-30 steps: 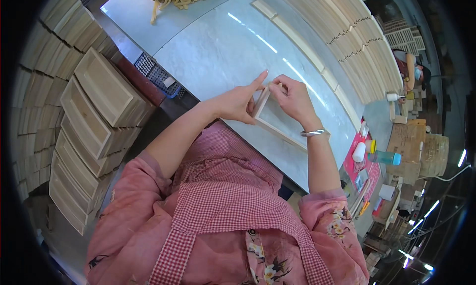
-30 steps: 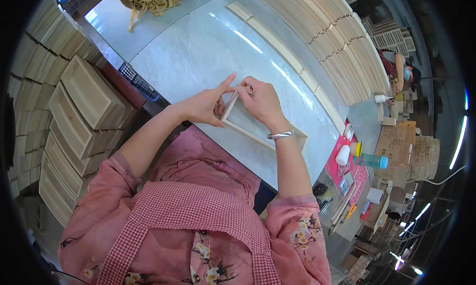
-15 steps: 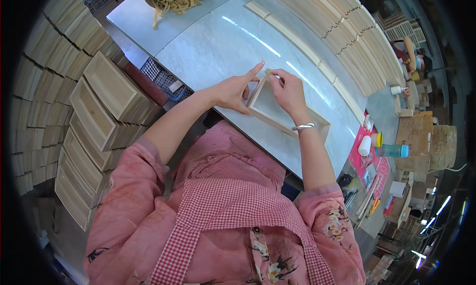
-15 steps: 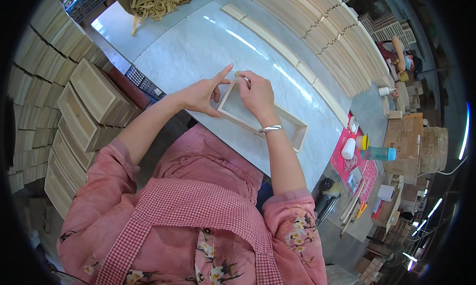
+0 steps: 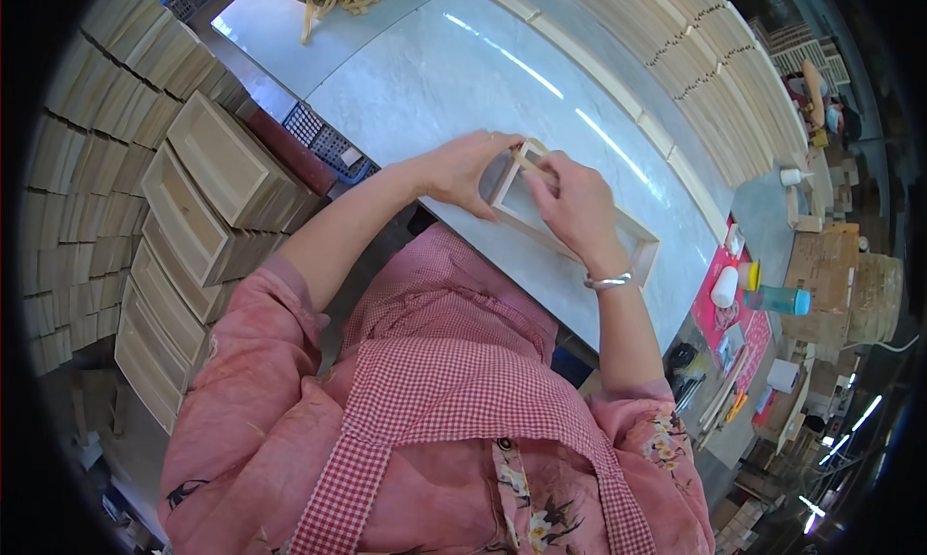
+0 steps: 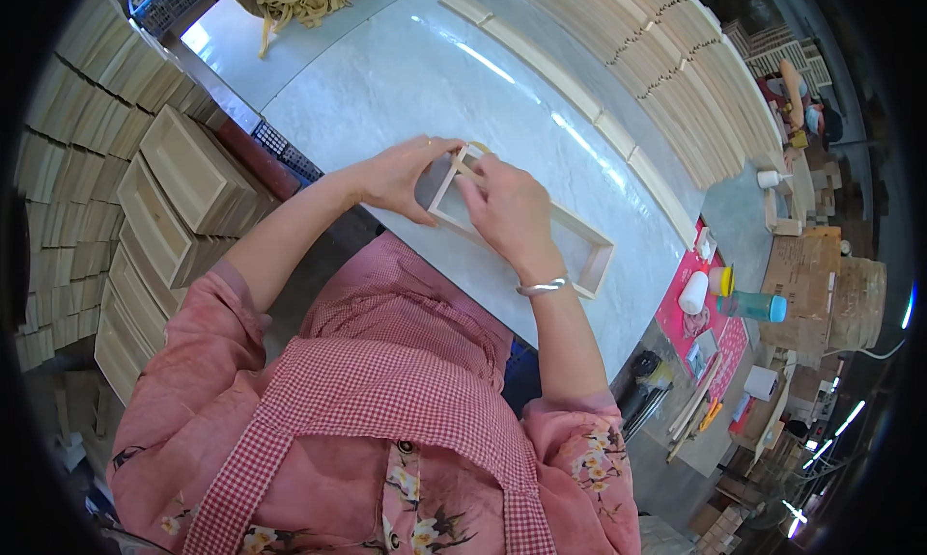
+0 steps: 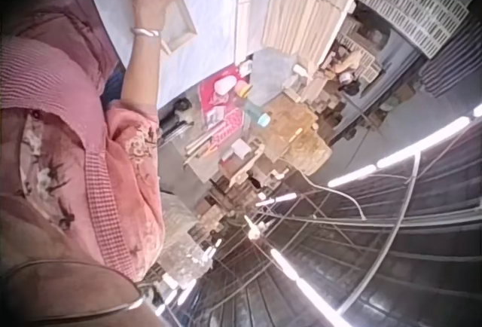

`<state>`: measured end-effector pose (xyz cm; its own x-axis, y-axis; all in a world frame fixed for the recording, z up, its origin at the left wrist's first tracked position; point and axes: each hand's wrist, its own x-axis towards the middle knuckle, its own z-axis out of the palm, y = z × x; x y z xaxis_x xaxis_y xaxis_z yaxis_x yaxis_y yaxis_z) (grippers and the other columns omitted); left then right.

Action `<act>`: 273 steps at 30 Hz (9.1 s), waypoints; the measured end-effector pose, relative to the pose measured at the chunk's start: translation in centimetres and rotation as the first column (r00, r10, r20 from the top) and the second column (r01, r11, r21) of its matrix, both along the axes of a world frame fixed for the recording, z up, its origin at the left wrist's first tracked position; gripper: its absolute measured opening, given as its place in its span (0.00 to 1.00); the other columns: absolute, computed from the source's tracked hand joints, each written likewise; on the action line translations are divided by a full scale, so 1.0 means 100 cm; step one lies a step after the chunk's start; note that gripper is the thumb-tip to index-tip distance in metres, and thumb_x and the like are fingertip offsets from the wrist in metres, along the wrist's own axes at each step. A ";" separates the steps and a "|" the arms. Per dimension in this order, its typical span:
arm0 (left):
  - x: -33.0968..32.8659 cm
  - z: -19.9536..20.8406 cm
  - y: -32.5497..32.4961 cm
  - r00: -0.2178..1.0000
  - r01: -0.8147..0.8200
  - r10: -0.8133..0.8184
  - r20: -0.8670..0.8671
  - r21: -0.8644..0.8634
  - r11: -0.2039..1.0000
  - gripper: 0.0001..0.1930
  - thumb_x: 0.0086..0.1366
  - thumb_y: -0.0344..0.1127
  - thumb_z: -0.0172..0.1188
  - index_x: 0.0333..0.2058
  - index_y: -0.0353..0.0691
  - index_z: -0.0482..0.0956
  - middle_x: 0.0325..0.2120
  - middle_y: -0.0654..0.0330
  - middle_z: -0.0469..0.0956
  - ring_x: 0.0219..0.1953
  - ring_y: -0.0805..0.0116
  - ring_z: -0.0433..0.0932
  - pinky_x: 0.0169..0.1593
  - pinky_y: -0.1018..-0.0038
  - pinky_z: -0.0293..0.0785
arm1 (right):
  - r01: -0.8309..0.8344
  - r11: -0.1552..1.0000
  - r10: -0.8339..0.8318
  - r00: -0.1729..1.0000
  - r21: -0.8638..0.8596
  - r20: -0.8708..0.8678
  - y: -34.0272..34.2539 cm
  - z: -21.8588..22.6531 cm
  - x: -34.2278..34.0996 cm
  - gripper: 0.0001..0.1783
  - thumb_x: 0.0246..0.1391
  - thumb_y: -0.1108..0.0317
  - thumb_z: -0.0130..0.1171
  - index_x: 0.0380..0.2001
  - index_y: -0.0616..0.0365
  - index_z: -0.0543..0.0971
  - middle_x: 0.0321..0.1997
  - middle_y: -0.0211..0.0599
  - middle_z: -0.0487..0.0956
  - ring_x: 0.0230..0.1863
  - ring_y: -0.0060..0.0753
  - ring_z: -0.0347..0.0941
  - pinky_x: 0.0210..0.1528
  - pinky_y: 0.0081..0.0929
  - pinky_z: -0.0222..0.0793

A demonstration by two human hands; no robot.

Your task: The user is assembling small wooden boxes using wood slats, glue, and a pneumatic staple gun.

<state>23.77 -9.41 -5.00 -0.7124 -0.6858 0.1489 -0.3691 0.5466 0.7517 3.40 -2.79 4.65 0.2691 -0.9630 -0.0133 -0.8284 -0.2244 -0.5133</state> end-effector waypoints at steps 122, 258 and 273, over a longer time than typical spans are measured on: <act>-0.024 0.057 0.076 0.785 -0.391 0.554 -0.278 0.471 0.791 0.17 0.69 0.27 0.55 0.54 0.29 0.80 0.47 0.55 0.79 0.44 0.69 0.76 0.50 0.76 0.74 | 0.633 0.718 -0.442 0.736 -0.290 0.512 0.158 -0.028 -0.151 0.18 0.62 0.73 0.60 0.54 0.64 0.76 0.45 0.37 0.77 0.43 0.27 0.72 0.47 0.23 0.71; -0.045 -0.010 0.102 0.796 -0.564 0.517 -0.314 -0.073 0.823 0.18 0.57 0.28 0.69 0.48 0.37 0.85 0.43 0.61 0.81 0.48 0.61 0.72 0.54 0.70 0.71 | 0.659 0.562 -0.531 0.751 -0.499 0.394 0.141 -0.029 -0.136 0.31 0.48 0.66 0.71 0.56 0.60 0.71 0.48 0.44 0.78 0.41 0.39 0.76 0.45 0.32 0.74; -0.044 -0.011 0.101 0.814 -0.558 0.518 -0.262 -0.111 0.822 0.18 0.59 0.28 0.68 0.50 0.36 0.84 0.44 0.60 0.80 0.49 0.62 0.72 0.53 0.71 0.71 | 0.746 0.426 -0.651 0.646 -0.512 0.399 0.190 -0.031 -0.180 0.30 0.49 0.67 0.70 0.55 0.61 0.72 0.48 0.44 0.78 0.41 0.40 0.75 0.47 0.32 0.73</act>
<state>19.32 0.69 -6.14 -0.1739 -0.8973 0.4057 -0.4874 0.4364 0.7563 -14.59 16.17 1.51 -0.5466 -0.5935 0.5907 -0.7862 0.1208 -0.6061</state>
